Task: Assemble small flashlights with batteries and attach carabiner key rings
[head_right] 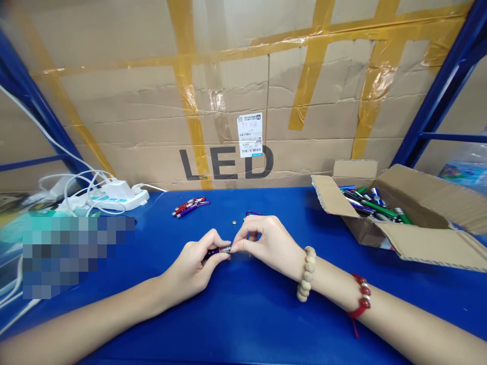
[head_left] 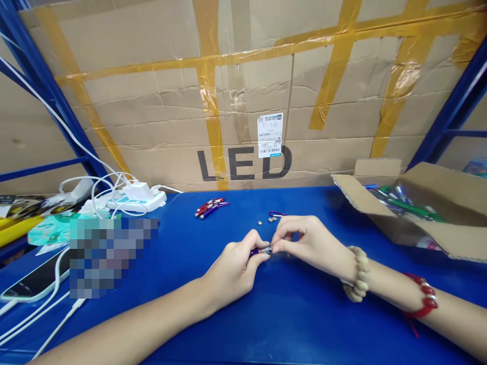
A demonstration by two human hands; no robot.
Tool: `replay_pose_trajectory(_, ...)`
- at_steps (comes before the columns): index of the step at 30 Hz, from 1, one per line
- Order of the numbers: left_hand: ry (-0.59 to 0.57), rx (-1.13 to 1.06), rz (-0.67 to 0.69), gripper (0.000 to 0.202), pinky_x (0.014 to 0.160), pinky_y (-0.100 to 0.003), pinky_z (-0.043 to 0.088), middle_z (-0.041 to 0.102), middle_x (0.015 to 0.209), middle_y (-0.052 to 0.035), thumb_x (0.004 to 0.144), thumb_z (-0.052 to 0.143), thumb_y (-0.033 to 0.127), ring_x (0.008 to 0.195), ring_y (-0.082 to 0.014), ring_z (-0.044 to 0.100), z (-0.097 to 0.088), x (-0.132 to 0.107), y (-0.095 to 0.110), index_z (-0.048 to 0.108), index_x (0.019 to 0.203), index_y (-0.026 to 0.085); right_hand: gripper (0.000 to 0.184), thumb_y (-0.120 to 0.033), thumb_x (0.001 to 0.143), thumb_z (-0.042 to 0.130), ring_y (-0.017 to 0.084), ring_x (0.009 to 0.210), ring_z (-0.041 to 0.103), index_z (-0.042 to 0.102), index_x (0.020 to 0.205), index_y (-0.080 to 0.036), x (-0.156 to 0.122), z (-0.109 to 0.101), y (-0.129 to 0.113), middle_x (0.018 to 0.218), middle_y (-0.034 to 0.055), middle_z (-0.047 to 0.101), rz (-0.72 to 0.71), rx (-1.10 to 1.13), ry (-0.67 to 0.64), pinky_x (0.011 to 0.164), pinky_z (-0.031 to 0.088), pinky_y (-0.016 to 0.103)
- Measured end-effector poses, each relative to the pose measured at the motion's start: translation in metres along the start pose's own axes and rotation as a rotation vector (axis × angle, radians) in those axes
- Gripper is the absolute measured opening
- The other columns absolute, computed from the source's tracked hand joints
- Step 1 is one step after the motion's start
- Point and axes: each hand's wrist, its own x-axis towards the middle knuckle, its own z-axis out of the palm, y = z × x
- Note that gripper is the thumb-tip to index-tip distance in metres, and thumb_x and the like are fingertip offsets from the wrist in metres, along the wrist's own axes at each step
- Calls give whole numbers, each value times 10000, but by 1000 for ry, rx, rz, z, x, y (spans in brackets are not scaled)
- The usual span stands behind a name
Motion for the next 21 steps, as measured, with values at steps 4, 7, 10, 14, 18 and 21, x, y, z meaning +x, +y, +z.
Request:
replay_pose_trajectory(4, 28, 39, 21, 91, 652, -206, 463, 659, 849, -8, 842, 452, 130, 760, -135, 637, -1, -1, 0, 423, 807, 209, 262, -387, 715, 632, 78, 485, 496, 648, 623, -143, 0, 2, -5, 581, 8, 579, 190, 133, -38, 468, 405, 198)
replay_pose_trajectory(7, 33, 61, 54, 92, 670, -202, 470, 661, 863, -23, 846, 446, 127, 802, -140, 637, -1, -1, 1, 423, 795, 201, 307, -435, 689, 640, 57, 369, 416, 625, 658, -130, -1, 2, -6, 470, -24, 511, 401, 264, -142, 347, 333, 175)
replay_pose_trajectory(10, 34, 72, 92, 90, 672, -201, 474, 665, 856, -30, 851, 439, 124, 797, -138, 638, 0, -1, 1, 439, 793, 194, 362, -478, 656, 655, 31, 336, 352, 595, 634, -122, -2, 2, -6, 441, -39, 476, 503, 371, -203, 310, 274, 153)
replay_pose_trajectory(14, 30, 57, 95, 87, 697, -205, 476, 670, 878, -28, 856, 437, 120, 793, -131, 636, 0, 1, 2, 487, 845, 191, 404, -509, 642, 651, 15, 352, 328, 557, 587, -119, 0, 1, -8, 433, -45, 453, 567, 472, -228, 320, 246, 137)
replay_pose_trajectory(18, 22, 40, 59, 110, 704, -211, 477, 676, 910, -30, 855, 440, 117, 793, -133, 636, -1, 2, 4, 516, 879, 192, 417, -512, 611, 674, 13, 352, 326, 529, 579, -123, 2, -1, -11, 431, -48, 453, 582, 500, -243, 327, 227, 136)
replay_pose_trajectory(21, 22, 46, 33, 117, 689, -207, 469, 680, 908, -25, 855, 446, 116, 781, -131, 635, -1, 3, 5, 528, 889, 192, 428, -520, 590, 687, 11, 355, 318, 515, 585, -127, 3, -1, -12, 430, -54, 445, 604, 536, -259, 329, 217, 135)
